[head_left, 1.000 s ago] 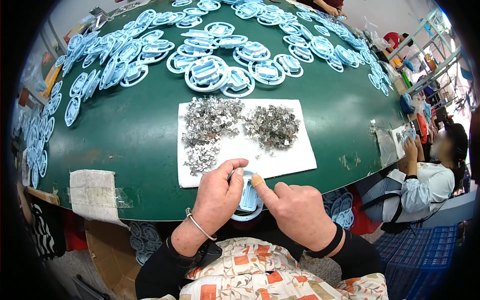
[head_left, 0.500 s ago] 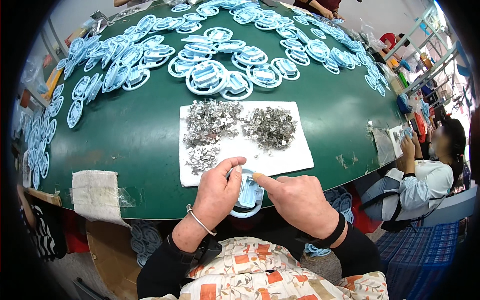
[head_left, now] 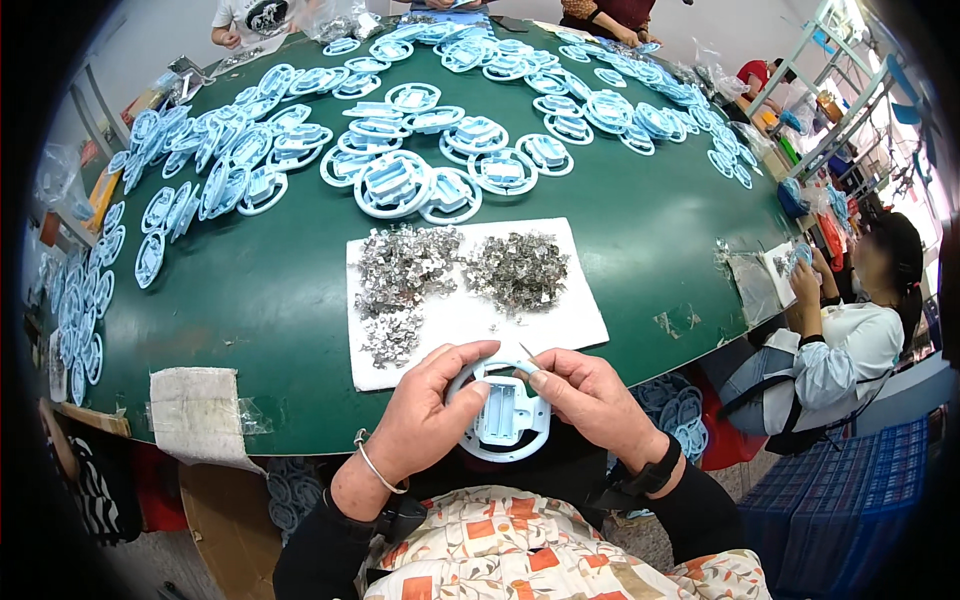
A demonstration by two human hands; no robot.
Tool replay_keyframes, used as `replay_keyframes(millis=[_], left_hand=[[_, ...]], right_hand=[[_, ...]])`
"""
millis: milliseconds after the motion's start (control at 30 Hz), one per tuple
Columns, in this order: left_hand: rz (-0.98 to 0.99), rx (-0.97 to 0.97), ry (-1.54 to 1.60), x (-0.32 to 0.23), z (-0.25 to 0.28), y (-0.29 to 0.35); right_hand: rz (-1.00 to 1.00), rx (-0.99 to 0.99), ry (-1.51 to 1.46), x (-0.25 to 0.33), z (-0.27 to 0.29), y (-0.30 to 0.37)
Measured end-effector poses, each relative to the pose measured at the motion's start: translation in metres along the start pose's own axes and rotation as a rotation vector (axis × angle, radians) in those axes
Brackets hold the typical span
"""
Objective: The person sits at a large green table in a workshop, assembling light blue plastic components. They pick up a plastic ring, insert a small metal pin into it using a wooden stick, and place the finished unit on the table. This process is repeated continuously with other workers visible in the background.
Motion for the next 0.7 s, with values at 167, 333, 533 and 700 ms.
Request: replay_keyframes(millis=[167,333,533,700], left_hand=[[-0.136,0.047,-0.456,-0.024,-0.008,-0.007],[-0.011,0.1,0.772,0.017,-0.013,-0.001],[-0.015,0.162,0.878,0.018,-0.018,0.002],[-0.004,0.125,0.876,0.018,-0.021,-0.004]], right_hand=[[0.089,-0.053,0.06,0.008,-0.003,0.005],[0.261,-0.141,0.126,0.012,-0.006,0.014],[0.349,-0.079,0.251,0.021,-0.036,0.005],[0.531,-0.114,0.686,0.035,-0.05,0.012]])
Point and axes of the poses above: each hand's wrist, its own y-axis away from the middle knuckle, its own z-axis out of the back of the hand, x = y × z, the point moved 8 cm from there along -y, towards the middle knuckle, and after that the axes turned 10 degrees about x, right-handed, at the moved point
